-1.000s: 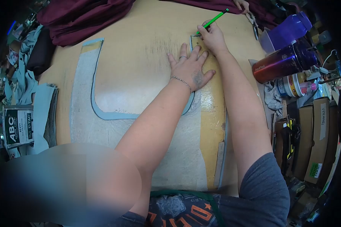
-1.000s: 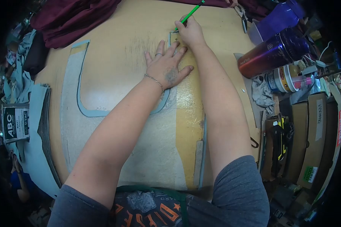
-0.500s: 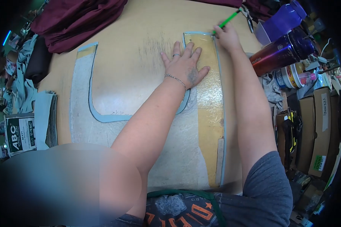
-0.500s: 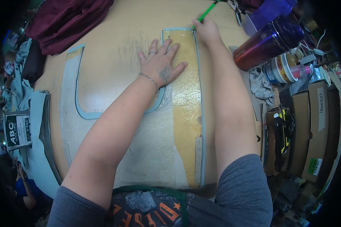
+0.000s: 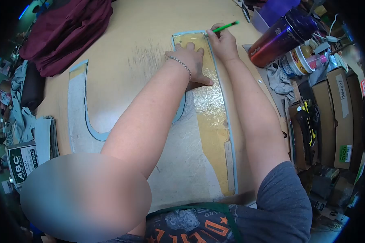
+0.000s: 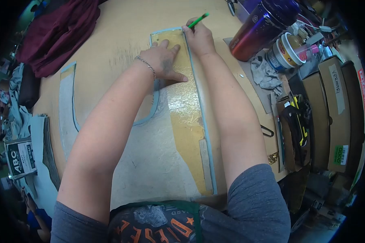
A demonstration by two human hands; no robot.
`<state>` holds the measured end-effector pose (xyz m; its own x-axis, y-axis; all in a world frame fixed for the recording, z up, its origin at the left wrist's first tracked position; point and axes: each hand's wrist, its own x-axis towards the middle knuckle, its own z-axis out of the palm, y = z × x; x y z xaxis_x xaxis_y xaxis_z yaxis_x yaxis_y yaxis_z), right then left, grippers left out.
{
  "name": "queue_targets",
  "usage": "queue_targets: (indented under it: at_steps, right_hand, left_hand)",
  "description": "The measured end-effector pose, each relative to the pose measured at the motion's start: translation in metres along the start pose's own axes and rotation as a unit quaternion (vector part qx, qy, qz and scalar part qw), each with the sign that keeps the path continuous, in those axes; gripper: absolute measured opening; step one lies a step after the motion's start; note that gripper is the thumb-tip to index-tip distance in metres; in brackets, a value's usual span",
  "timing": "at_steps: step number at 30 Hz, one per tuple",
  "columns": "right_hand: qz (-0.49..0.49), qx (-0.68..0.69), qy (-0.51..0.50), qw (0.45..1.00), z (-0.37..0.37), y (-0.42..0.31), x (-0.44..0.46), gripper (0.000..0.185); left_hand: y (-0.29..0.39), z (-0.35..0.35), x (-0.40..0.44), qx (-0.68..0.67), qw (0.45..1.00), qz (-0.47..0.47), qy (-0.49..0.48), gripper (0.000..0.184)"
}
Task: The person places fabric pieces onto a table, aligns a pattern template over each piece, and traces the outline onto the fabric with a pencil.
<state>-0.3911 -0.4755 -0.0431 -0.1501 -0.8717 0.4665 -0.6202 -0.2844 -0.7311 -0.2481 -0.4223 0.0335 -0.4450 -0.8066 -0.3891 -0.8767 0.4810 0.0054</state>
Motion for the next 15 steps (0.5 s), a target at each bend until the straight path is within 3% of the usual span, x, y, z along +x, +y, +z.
queue_targets:
  at_steps: [3, 7, 11, 15]
  right_hand:
    - [-0.01, -0.055, -0.013, 0.998, -0.018, -0.018, -0.031, 0.019]
    - [-0.02, -0.025, -0.016, 0.999, -0.028, -0.026, -0.051, 0.017]
    - [-0.004, -0.038, 0.021, 0.999, -0.002, -0.018, -0.01, 0.017]
    - [0.031, -0.065, -0.001, 0.997, -0.029, -0.044, -0.057, 0.017]
  left_hand:
    - [-0.001, 0.002, 0.002, -0.011, 1.0, 0.006, 0.001, 0.102]
    - [-0.003, 0.004, 0.005, -0.019, 1.0, 0.01, 0.007, 0.104]
    - [-0.002, 0.003, 0.004, -0.016, 1.0, 0.006, 0.001, 0.104]
    - [0.002, 0.003, 0.002, -0.006, 1.0, -0.017, 0.0, 0.103]
